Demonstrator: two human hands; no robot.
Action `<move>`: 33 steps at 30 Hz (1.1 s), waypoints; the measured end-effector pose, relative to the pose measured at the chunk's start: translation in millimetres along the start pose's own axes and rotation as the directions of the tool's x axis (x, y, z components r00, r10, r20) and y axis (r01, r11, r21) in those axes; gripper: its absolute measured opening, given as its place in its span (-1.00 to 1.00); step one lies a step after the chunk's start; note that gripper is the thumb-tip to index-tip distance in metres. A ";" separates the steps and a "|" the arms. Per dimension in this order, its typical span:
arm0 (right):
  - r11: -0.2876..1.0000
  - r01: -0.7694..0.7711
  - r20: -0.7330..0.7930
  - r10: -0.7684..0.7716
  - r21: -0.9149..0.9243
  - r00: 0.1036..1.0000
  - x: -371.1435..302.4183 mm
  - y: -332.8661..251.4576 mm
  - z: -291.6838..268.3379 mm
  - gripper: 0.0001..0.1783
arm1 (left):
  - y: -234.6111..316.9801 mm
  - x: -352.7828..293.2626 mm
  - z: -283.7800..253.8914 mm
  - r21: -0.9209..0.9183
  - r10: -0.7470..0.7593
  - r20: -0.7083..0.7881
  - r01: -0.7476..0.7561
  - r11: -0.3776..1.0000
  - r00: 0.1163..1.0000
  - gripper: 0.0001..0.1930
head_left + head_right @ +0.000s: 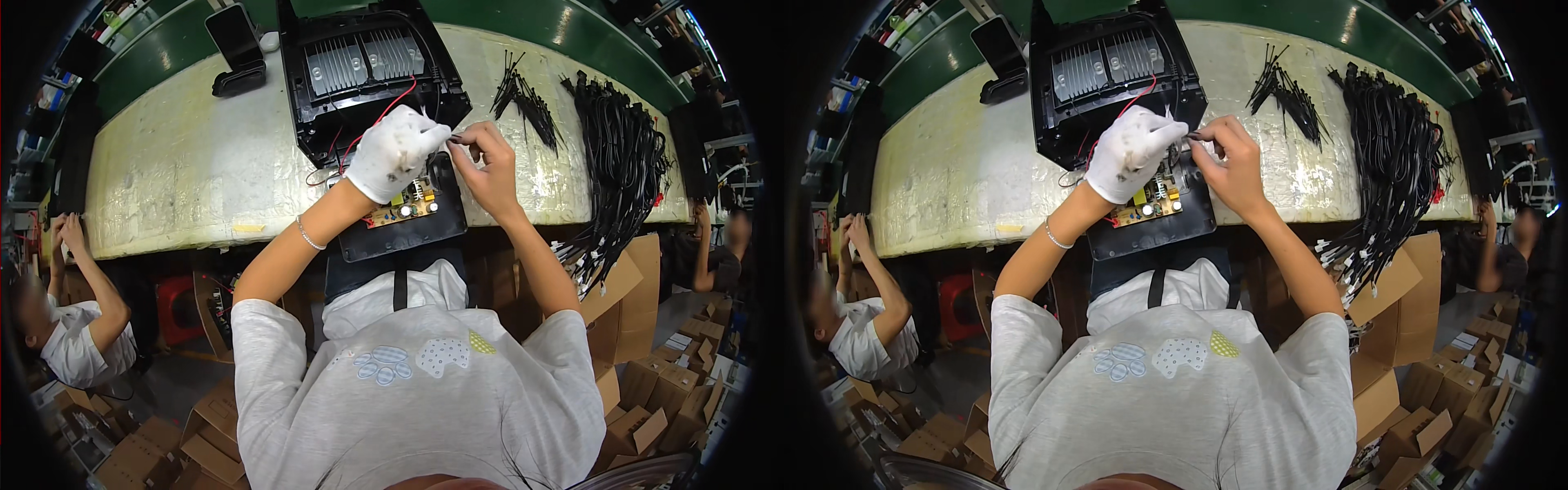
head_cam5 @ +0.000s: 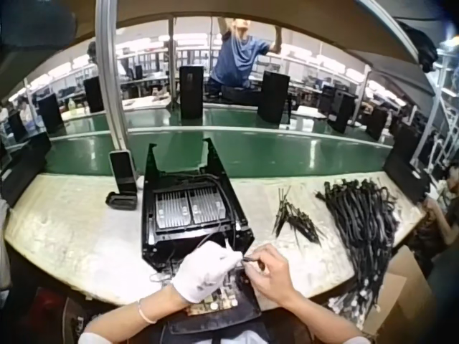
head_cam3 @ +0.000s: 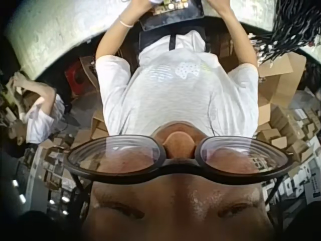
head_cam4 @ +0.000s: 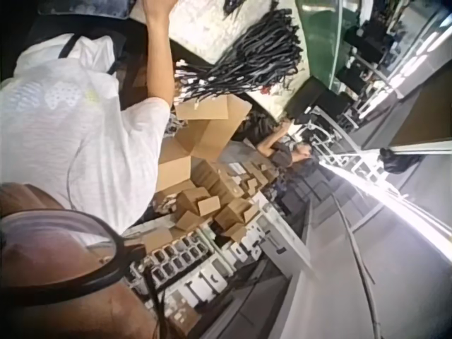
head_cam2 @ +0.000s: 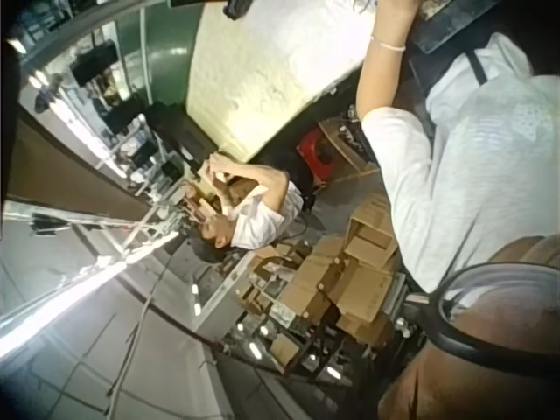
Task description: Assembling electronic components and wiring into a plastic housing at a manual assembly station.
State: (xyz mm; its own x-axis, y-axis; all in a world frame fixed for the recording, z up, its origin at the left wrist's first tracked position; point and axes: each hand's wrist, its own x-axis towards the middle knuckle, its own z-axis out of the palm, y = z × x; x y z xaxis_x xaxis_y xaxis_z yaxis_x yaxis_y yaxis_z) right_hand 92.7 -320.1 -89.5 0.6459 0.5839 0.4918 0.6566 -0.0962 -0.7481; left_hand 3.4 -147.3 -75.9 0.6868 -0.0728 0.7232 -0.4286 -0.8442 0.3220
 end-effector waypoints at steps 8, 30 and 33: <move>0.999 0.012 0.016 -0.013 0.030 1.000 2.4 0.6 -3.2 -0.90 | -0.3 -5.3 -3.6 0.109 0.028 0.056 -0.034 0.994 0.998 -0.72; 0.979 -0.191 0.229 0.171 0.067 0.958 16.4 4.7 -31.6 -0.96 | -4.7 12.2 19.3 -0.091 0.103 0.017 -0.101 0.991 0.995 -0.83; 0.979 0.117 0.034 -0.113 -0.166 0.993 19.5 -19.8 -25.2 -0.97 | -10.5 20.3 9.7 0.001 0.146 0.172 -0.148 0.989 0.974 -0.84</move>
State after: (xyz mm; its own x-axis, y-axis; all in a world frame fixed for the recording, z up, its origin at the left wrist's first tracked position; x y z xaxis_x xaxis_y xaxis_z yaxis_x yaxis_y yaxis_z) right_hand 102.1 -327.1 -53.9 0.5545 0.6178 0.5576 0.7829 -0.1601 -0.6012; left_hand 27.6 -145.1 -70.6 0.7073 -0.2854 0.6468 -0.5251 -0.8247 0.2103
